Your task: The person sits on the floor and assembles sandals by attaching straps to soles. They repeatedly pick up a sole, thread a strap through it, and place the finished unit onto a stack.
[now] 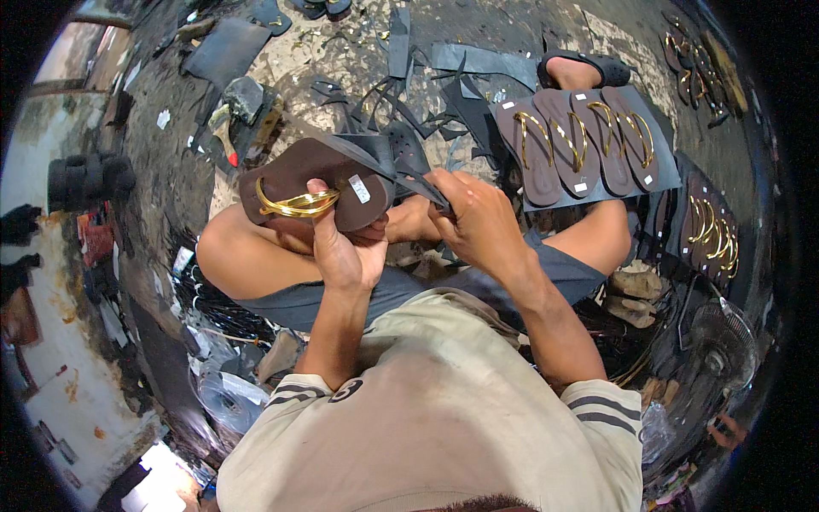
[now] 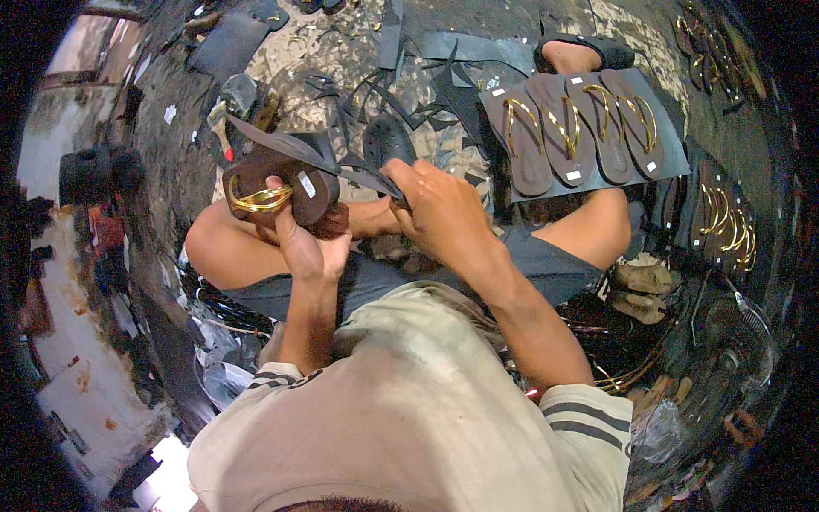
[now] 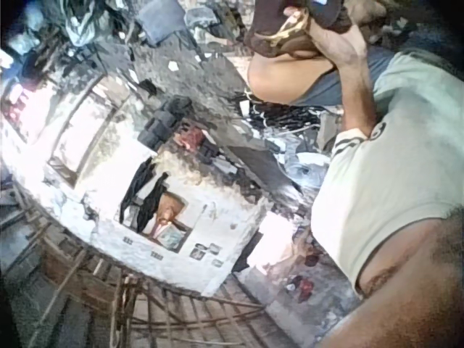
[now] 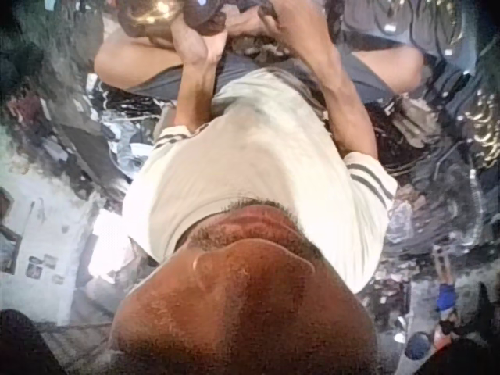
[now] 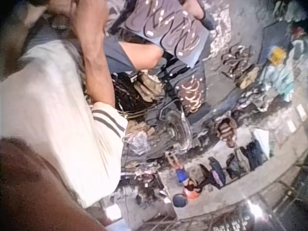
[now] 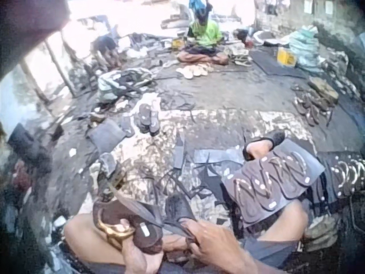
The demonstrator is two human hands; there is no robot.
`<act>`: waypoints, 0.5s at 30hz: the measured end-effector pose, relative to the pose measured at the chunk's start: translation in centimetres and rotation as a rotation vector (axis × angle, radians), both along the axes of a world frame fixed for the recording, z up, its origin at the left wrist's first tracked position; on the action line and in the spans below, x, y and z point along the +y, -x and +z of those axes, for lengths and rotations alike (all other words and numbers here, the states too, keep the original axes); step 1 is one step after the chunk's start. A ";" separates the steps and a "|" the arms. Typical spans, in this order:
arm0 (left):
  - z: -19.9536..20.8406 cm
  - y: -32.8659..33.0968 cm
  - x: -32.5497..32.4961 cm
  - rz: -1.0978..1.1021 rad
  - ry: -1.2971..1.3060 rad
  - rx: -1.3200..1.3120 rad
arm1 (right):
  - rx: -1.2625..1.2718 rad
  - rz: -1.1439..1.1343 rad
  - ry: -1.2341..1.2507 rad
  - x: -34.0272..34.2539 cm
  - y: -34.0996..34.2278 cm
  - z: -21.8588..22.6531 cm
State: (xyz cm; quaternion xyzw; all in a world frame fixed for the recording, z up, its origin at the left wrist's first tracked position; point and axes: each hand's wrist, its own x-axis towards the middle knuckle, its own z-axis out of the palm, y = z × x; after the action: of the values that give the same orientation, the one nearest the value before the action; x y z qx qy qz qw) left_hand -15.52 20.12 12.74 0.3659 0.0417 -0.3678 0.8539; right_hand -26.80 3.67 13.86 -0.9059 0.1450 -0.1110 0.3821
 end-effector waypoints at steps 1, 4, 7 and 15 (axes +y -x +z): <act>-0.3 0.3 -0.1 0.031 -0.040 0.000 | 0.022 0.008 0.003 -0.1 -0.4 0.5; -0.5 0.9 -0.3 0.034 -0.085 0.030 | 0.040 0.045 0.020 -0.3 -1.4 1.1; 0.3 1.6 -0.6 0.071 -0.029 -0.041 | 0.001 0.113 0.011 -0.5 -2.4 0.9; -1.7 4.1 1.9 0.133 -0.222 -0.198 | -0.078 0.273 -0.144 0.0 -6.9 0.2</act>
State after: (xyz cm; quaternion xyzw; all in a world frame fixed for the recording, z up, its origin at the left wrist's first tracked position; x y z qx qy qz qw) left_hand -19.58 22.03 11.06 0.4886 0.0219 -0.2659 0.8307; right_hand -19.88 3.72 14.09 -0.8825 0.0132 -0.0823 0.4628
